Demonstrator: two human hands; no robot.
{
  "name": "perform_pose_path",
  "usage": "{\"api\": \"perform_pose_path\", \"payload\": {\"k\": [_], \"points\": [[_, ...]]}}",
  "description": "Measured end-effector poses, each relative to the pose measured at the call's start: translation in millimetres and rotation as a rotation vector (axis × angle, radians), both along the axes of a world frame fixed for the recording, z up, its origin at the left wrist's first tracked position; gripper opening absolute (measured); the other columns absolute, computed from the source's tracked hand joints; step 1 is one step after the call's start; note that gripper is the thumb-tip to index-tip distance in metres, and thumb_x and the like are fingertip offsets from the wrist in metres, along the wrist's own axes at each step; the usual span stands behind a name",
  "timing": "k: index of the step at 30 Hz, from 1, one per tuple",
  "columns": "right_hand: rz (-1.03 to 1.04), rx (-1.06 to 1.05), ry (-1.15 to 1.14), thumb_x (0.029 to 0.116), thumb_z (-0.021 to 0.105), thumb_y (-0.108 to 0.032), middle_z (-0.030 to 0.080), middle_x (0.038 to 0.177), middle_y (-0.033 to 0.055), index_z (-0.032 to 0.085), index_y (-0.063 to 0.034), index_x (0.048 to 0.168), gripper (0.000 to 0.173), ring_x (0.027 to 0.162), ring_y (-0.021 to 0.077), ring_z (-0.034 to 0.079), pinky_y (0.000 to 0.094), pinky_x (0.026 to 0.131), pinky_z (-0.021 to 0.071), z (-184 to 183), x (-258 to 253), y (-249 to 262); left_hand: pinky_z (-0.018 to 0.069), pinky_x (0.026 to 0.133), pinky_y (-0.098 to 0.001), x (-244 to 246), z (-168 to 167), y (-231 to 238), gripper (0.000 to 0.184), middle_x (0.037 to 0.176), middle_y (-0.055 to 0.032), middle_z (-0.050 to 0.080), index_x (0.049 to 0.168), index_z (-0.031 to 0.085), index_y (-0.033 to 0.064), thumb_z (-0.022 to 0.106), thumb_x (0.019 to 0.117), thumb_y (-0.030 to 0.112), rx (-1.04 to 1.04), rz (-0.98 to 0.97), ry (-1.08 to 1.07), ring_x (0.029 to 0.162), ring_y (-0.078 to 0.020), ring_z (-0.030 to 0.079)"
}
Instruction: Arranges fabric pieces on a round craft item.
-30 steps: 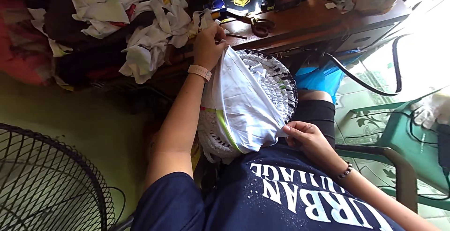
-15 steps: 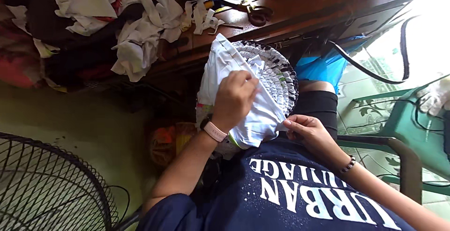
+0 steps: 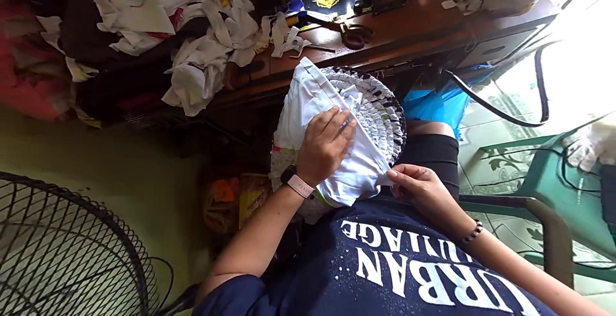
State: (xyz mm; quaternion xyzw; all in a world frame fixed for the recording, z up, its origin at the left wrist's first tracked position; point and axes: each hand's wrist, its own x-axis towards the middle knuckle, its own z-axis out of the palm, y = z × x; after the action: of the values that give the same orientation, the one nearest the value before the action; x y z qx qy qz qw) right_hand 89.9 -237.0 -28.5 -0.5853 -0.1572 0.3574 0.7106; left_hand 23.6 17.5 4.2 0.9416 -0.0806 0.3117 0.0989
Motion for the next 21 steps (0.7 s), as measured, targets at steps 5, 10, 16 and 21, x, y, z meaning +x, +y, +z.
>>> {"api": "perform_pose_path", "payload": {"k": [5, 10, 16, 21], "points": [[-0.005, -0.010, 0.008, 0.0990, 0.063, -0.014, 0.065, 0.066, -0.0027, 0.073, -0.0083, 0.087, 0.016, 0.055, 0.0049, 0.059, 0.0204, 0.055, 0.0520, 1.8, -0.6, 0.1, 0.0357, 0.120, -0.0507, -1.0, -3.6, 0.8, 0.030, 0.142, -0.0125, 0.063, 0.123, 0.074, 0.0072, 0.059, 0.1023, 0.023, 0.000, -0.013, -0.041, 0.140, -0.0326, 0.051], [-0.003, -0.012, -0.005, 0.0995, 0.062, -0.013, 0.065, 0.066, -0.0034, 0.072, -0.0087, 0.087, 0.017, 0.055, 0.0046, 0.059, 0.0201, 0.055, 0.0521, 2.4, -0.2, 0.5, 0.0367, 0.119, -0.0516, -0.5, -4.3, 0.4, 0.028, 0.141, -0.0127, 0.064, 0.122, 0.075, 0.0105, 0.060, 0.1014, 0.021, -0.001, -0.015, -0.041, 0.140, -0.0335, 0.051], [-0.002, -0.008, 0.002, 0.0992, 0.062, -0.013, 0.065, 0.066, -0.0027, 0.073, -0.0082, 0.087, 0.016, 0.055, 0.0049, 0.059, 0.0201, 0.055, 0.0524, 2.6, -0.1, 0.1, 0.0358, 0.119, -0.0525, -0.6, -4.5, 0.4, 0.026, 0.142, -0.0133, 0.063, 0.120, 0.077, 0.0135, 0.062, 0.0992, 0.018, 0.004, -0.018, -0.023, 0.140, -0.0343, 0.050], [-0.002, -0.010, 0.006, 0.0992, 0.063, -0.014, 0.066, 0.067, -0.0026, 0.073, -0.0084, 0.087, 0.017, 0.055, 0.0046, 0.059, 0.0198, 0.056, 0.0525, 2.0, -0.8, -0.6, 0.0357, 0.119, -0.0534, -0.5, -4.0, 0.9, 0.026, 0.141, -0.0145, 0.063, 0.121, 0.077, 0.0132, 0.062, 0.0988, 0.017, -0.004, -0.024, -0.019, 0.140, -0.0352, 0.051]]}}
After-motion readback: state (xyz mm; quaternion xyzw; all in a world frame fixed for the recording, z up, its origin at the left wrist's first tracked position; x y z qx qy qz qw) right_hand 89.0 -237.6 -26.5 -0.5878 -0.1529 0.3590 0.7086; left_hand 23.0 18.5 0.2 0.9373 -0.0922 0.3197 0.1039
